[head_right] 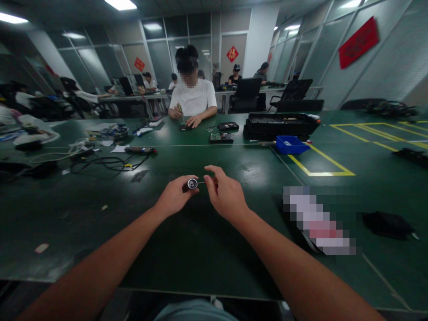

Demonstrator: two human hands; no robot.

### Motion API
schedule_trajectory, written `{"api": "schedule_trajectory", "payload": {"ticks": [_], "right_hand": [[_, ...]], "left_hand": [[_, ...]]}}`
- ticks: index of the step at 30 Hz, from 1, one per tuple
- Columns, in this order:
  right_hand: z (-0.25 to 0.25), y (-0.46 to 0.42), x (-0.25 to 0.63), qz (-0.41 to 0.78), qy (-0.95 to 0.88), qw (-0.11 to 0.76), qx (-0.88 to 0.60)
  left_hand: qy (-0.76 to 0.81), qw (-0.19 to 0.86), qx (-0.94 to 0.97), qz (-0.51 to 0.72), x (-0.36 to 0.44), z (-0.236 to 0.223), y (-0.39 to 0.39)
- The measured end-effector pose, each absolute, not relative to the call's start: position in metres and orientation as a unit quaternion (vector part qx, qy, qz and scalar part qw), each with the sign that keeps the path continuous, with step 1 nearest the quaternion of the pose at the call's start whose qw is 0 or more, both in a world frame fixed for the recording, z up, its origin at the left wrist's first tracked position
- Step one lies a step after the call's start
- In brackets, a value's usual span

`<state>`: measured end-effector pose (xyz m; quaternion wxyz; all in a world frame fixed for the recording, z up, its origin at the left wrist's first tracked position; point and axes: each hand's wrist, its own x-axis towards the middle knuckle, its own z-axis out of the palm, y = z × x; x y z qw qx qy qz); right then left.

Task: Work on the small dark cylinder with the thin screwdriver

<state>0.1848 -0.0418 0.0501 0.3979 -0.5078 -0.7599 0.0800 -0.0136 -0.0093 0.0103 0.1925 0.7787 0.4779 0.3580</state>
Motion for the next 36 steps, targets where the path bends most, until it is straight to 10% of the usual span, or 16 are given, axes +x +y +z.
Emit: {"api": "schedule_trajectory", "payload": {"ticks": [22,36], "right_hand": [[0.050,-0.044,0.184,0.129,-0.737,0.445,-0.492],[0.032,-0.012,0.191,0.421,-0.488,0.587,-0.490]], "left_hand": [[0.492,0.183,0.777,0.348,-0.013,0.007,-0.009],[0.472,0.158,0.815,0.297,-0.015,0.014,-0.011]]}}
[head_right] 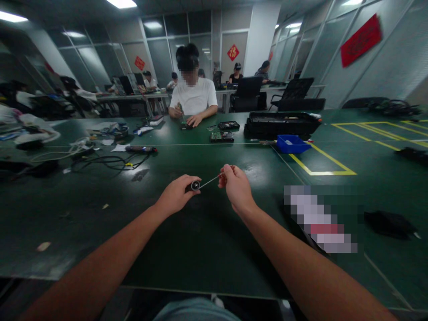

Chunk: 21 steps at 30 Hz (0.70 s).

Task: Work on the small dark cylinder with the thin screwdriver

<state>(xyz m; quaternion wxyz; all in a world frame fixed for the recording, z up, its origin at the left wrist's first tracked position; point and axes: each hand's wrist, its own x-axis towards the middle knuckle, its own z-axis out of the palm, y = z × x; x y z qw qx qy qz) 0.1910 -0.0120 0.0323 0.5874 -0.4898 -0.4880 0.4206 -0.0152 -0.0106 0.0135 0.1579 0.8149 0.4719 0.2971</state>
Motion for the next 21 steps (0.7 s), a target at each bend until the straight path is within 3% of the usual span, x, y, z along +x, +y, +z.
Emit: {"api": "schedule_trajectory", "payload": {"ticks": [12,21], "right_hand": [[0.036,-0.027,0.185,0.271,-0.607,0.591,-0.457],[0.037,-0.033,0.186,0.180,-0.689,0.503,-0.489]], "left_hand": [[0.488,0.160,0.809,0.286,-0.014,0.009,-0.009],[0.510,0.145,0.803,0.272,-0.015,0.008,-0.009]]}}
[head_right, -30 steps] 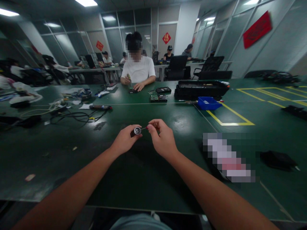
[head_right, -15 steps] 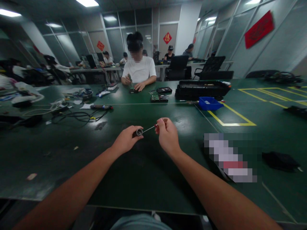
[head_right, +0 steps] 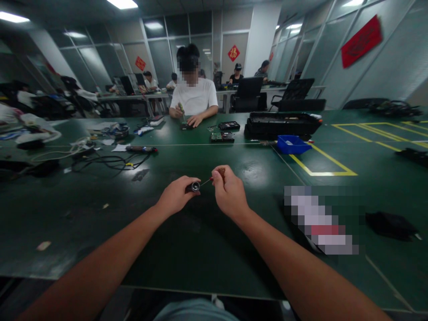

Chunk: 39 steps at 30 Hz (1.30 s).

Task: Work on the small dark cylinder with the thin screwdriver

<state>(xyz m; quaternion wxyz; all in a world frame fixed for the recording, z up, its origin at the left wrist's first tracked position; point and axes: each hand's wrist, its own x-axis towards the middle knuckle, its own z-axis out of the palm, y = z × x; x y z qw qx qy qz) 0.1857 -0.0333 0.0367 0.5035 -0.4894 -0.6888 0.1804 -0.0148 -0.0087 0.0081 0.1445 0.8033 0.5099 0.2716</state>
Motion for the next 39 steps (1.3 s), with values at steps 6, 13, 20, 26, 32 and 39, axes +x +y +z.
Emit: {"api": "schedule_trajectory", "payload": {"ticks": [6,13,20,26,32,39], "right_hand": [[0.039,-0.035,0.187,0.168,-0.688,0.504,-0.494],[0.036,-0.035,0.185,0.178,-0.699,0.508,-0.470],[0.039,-0.034,0.186,0.152,-0.707,0.486,-0.491],[0.041,-0.033,0.188,0.141,-0.704,0.470,-0.513],[0.041,-0.032,0.189,0.133,-0.702,0.452,-0.534],[0.047,-0.030,0.190,0.093,-0.707,0.423,-0.559]], "left_hand": [[0.511,0.140,0.802,0.276,-0.015,0.006,-0.008],[0.506,0.141,0.807,0.270,-0.015,0.006,-0.009],[0.516,0.131,0.808,0.250,-0.015,0.006,-0.009],[0.507,0.134,0.818,0.238,-0.014,0.007,-0.010],[0.507,0.136,0.817,0.238,-0.015,0.007,-0.009],[0.511,0.135,0.813,0.244,-0.015,0.005,-0.008]]}}
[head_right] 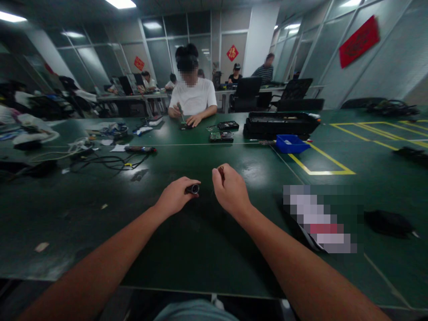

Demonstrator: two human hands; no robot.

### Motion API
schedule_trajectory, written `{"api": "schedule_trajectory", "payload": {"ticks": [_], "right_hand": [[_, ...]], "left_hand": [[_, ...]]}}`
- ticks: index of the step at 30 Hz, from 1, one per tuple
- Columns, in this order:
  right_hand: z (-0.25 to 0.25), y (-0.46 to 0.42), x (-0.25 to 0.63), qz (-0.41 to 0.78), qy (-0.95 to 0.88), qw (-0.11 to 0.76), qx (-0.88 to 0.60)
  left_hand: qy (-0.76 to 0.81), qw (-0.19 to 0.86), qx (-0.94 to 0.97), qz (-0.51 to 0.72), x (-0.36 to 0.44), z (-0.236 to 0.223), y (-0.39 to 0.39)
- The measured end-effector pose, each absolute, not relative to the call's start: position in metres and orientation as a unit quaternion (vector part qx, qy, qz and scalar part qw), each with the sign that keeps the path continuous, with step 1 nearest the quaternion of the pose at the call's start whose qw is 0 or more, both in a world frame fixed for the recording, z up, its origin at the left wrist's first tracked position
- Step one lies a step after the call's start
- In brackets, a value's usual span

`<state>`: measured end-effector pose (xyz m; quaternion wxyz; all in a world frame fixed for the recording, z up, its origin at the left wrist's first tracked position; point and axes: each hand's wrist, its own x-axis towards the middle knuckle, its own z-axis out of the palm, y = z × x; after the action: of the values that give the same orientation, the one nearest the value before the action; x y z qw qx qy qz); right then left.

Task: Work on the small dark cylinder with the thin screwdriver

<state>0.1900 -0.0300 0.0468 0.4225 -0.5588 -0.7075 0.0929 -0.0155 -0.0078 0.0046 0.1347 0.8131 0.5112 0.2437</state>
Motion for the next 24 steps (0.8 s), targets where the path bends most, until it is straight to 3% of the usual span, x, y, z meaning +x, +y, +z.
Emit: {"api": "schedule_trajectory", "payload": {"ticks": [5,14,24], "right_hand": [[0.049,-0.026,0.195,0.066,-0.742,0.366,-0.558],[0.044,-0.016,0.229,0.008,-0.761,0.032,-0.648],[0.039,-0.009,0.237,0.062,-0.799,-0.032,-0.597]], "left_hand": [[0.514,0.138,0.813,0.239,-0.016,0.004,-0.008],[0.508,0.141,0.813,0.246,-0.017,0.005,-0.010],[0.510,0.143,0.812,0.244,-0.018,0.005,-0.010]]}}
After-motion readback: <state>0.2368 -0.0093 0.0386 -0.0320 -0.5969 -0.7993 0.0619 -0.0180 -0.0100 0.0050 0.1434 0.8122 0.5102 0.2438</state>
